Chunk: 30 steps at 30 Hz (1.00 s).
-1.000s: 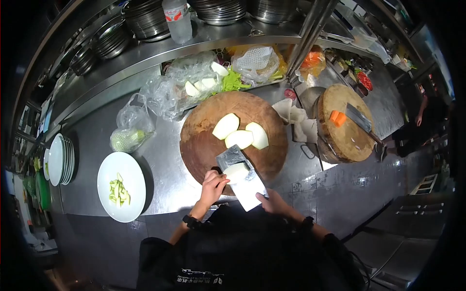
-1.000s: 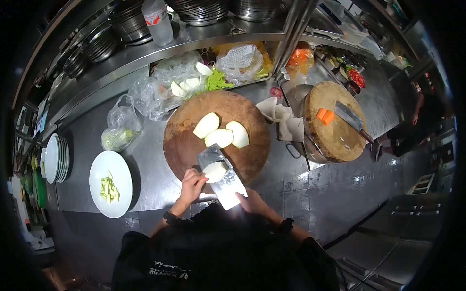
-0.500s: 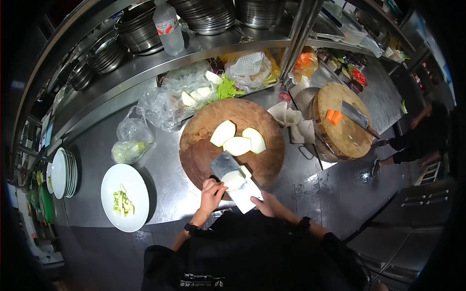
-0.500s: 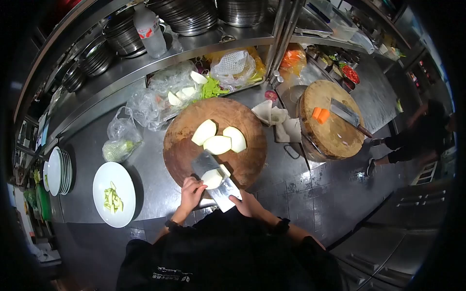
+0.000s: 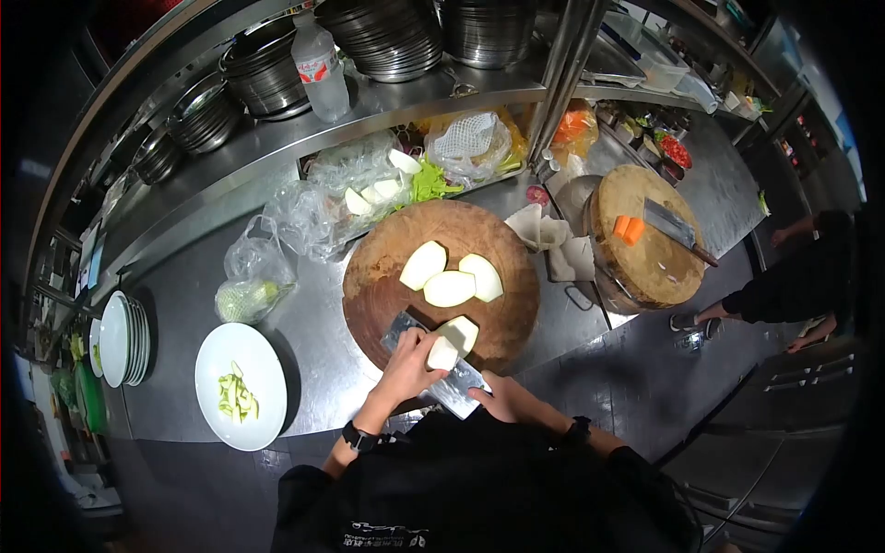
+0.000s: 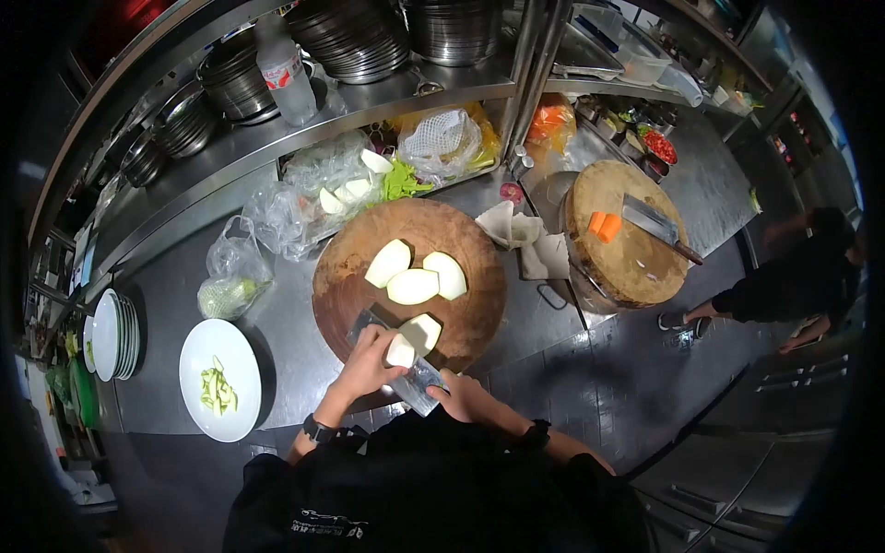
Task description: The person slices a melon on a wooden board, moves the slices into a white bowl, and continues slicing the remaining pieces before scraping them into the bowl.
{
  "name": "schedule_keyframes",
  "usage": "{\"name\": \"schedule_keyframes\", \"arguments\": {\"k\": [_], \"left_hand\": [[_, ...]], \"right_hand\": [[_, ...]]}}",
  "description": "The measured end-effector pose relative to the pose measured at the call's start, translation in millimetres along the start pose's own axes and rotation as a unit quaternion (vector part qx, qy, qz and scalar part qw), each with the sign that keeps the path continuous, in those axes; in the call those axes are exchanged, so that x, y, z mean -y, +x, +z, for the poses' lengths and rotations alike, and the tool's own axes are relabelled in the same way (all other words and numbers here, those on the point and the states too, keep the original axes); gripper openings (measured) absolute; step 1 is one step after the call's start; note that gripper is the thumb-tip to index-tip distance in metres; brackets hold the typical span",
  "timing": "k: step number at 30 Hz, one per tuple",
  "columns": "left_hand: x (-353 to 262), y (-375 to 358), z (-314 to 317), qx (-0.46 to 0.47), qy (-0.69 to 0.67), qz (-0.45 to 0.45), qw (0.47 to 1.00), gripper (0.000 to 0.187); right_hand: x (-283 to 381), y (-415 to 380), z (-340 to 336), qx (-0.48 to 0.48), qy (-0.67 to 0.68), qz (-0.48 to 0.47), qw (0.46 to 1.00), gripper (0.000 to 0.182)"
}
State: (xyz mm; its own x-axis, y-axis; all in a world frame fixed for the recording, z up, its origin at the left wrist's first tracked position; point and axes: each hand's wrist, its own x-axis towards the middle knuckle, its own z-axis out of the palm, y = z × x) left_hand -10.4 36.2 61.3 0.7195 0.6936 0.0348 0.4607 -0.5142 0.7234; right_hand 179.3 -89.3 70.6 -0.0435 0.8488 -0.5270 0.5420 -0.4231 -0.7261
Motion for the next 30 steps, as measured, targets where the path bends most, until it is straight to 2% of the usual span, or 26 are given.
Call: {"name": "schedule_keyframes", "arguments": {"k": [2, 5, 7, 8, 10, 11, 12, 13, 14, 15, 16, 17, 18, 20, 22, 23, 26, 28, 30], "left_hand": [[6, 4, 0, 0.007, -0.003, 0.025, 1.0, 0.058], [10, 6, 3, -0.05, -0.019, 0.066, 0.996, 0.054], [-3, 8, -13, -0.076, -0.154, -0.134, 0.976, 0.049], [7, 12, -19, -0.078, -0.144, -0.138, 0.977, 0.049], [32, 38, -36, -0.133, -0.152, -0.079, 0.976, 0.055], [49, 57, -46, -0.186, -0.253, -0.099, 0.944, 0.063], [55, 78, -65, -0.239, -0.307, -0.041, 0.92, 0.069], [33, 88, -91, -0.307, -0.274, -0.092, 0.907, 0.07], [67, 105, -95, -0.396, -0.027, -0.071, 0.915, 0.063], [68, 104, -98, -0.341, -0.001, -0.097, 0.935, 0.06], [55, 101, -106, -0.285, 0.025, -0.122, 0.95, 0.058], [38, 95, -106, -0.135, -0.022, -0.173, 0.975, 0.058], [12, 85, -99, 0.021, -0.067, -0.22, 0.973, 0.057], [6, 62, -56, 0.127, -0.049, -0.176, 0.975, 0.057], [39, 40, 18, 0.044, -0.064, -0.102, 0.992, 0.056], [34, 35, 28, 0.044, -0.064, -0.103, 0.992, 0.056], [22, 33, 38, 0.027, -0.086, -0.146, 0.985, 0.053], [15, 33, 35, 0.085, -0.087, -0.194, 0.973, 0.053], [15, 28, 37, 0.064, -0.104, -0.181, 0.976, 0.05]], "right_hand": [[-4, -2, 1, -0.003, -0.005, -0.011, 1.0, 0.038], [-9, -4, -7, -0.015, 0.042, -0.04, 0.998, 0.038], [-3, -15, -20, -0.036, 0.039, 0.009, 0.999, 0.037], [-5, -21, -26, -0.035, 0.036, 0.01, 0.999, 0.037], [-12, -32, -38, -0.094, 0.063, 0.048, 0.992, 0.031], [-15, -36, -43, -0.086, 0.058, 0.05, 0.993, 0.031], [-17, -39, -48, -0.103, 0.108, 0.06, 0.987, 0.028], [-20, -41, -54, -0.123, 0.159, 0.069, 0.977, 0.025], [-24, -44, -58, -0.143, 0.211, 0.079, 0.964, 0.023], [-33, -46, -62, -0.139, 0.276, 0.077, 0.948, 0.024], [-37, -47, -64, -0.137, 0.276, 0.079, 0.948, 0.024], [-40, -47, -65, -0.154, 0.294, 0.08, 0.94, 0.024], [-43, -46, -65, -0.171, 0.313, 0.082, 0.931, 0.024], [-50, -46, -62, -0.178, 0.313, 0.094, 0.928, 0.024], [-50, -47, -61, -0.185, 0.299, 0.102, 0.931, 0.024], [-49, -48, -61, -0.184, 0.299, 0.103, 0.931, 0.024], [-45, -49, -59, -0.167, 0.31, 0.119, 0.928, 0.019], [-44, -50, -58, -0.163, 0.314, 0.118, 0.928, 0.019], [-51, -49, -55, -0.162, 0.319, 0.116, 0.927, 0.019]]}}
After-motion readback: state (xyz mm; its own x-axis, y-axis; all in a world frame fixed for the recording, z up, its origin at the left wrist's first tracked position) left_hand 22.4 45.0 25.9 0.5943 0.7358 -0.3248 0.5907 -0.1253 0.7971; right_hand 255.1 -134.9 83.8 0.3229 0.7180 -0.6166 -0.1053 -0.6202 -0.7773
